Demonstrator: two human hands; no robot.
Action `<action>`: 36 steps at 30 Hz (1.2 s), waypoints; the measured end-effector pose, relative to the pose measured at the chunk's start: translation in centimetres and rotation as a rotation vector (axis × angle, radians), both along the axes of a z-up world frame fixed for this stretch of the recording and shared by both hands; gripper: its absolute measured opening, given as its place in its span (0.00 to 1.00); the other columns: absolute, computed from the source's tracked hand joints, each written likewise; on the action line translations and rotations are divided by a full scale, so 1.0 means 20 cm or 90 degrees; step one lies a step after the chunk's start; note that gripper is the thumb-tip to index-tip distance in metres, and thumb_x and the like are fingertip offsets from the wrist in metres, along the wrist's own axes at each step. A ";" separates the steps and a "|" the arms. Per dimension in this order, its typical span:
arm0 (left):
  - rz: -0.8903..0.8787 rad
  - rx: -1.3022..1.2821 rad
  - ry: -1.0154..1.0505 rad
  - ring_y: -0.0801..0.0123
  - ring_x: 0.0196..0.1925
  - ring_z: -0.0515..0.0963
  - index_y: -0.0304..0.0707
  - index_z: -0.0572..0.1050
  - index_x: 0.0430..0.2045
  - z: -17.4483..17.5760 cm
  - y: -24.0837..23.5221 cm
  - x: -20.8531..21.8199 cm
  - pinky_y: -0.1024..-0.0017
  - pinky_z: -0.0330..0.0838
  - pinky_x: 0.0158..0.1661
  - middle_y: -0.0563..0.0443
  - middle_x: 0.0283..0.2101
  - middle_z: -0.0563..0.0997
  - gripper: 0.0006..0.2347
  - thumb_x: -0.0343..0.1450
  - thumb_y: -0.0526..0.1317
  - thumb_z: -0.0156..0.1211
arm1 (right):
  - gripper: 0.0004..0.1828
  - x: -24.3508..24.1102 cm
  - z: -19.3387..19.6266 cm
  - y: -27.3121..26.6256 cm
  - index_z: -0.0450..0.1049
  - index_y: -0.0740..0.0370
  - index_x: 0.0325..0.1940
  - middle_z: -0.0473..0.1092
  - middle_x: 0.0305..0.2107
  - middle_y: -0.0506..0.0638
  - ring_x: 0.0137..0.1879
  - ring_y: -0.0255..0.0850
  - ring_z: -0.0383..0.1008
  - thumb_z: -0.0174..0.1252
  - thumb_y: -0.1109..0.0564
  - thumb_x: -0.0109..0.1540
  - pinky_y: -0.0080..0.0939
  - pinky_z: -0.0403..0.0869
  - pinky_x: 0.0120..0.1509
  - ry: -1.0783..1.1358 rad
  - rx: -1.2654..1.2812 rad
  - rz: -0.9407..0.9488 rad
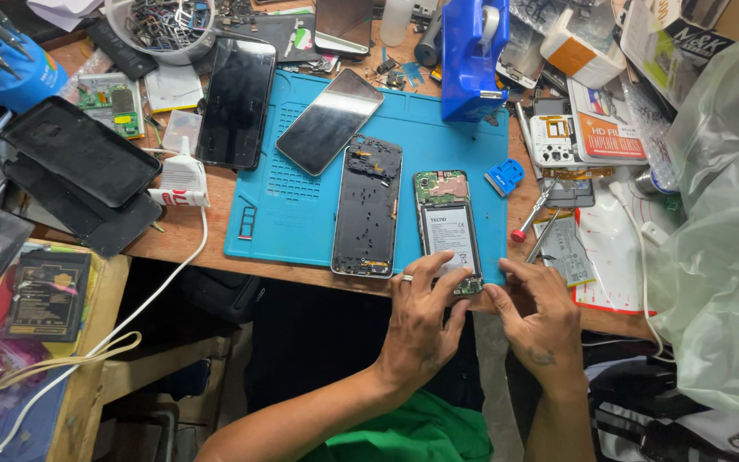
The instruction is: The person uses a screwdriver to remove screws from a disassembled smartphone and manipulates internal components. They handle the phone body, battery, and circuit board while working at a cluttered repair bench.
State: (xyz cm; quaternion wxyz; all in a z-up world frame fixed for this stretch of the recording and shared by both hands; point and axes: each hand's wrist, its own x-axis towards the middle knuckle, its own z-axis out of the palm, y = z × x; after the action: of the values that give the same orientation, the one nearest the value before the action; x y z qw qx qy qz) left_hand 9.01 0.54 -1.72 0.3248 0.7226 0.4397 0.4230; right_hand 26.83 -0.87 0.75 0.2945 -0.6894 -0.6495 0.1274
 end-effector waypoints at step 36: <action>0.037 -0.070 -0.152 0.50 0.64 0.73 0.35 0.71 0.52 -0.02 -0.04 -0.01 0.59 0.72 0.62 0.38 0.62 0.70 0.16 0.70 0.29 0.63 | 0.21 0.16 0.00 0.09 0.75 0.70 0.57 0.76 0.28 0.50 0.30 0.31 0.73 0.63 0.62 0.60 0.33 0.73 0.38 0.054 -0.085 -0.230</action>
State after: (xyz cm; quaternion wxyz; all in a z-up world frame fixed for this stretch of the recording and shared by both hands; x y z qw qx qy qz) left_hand 8.85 -0.32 -2.14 0.4017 0.6351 0.4412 0.4906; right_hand 30.11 0.95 0.73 0.2934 -0.8068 -0.4922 0.1439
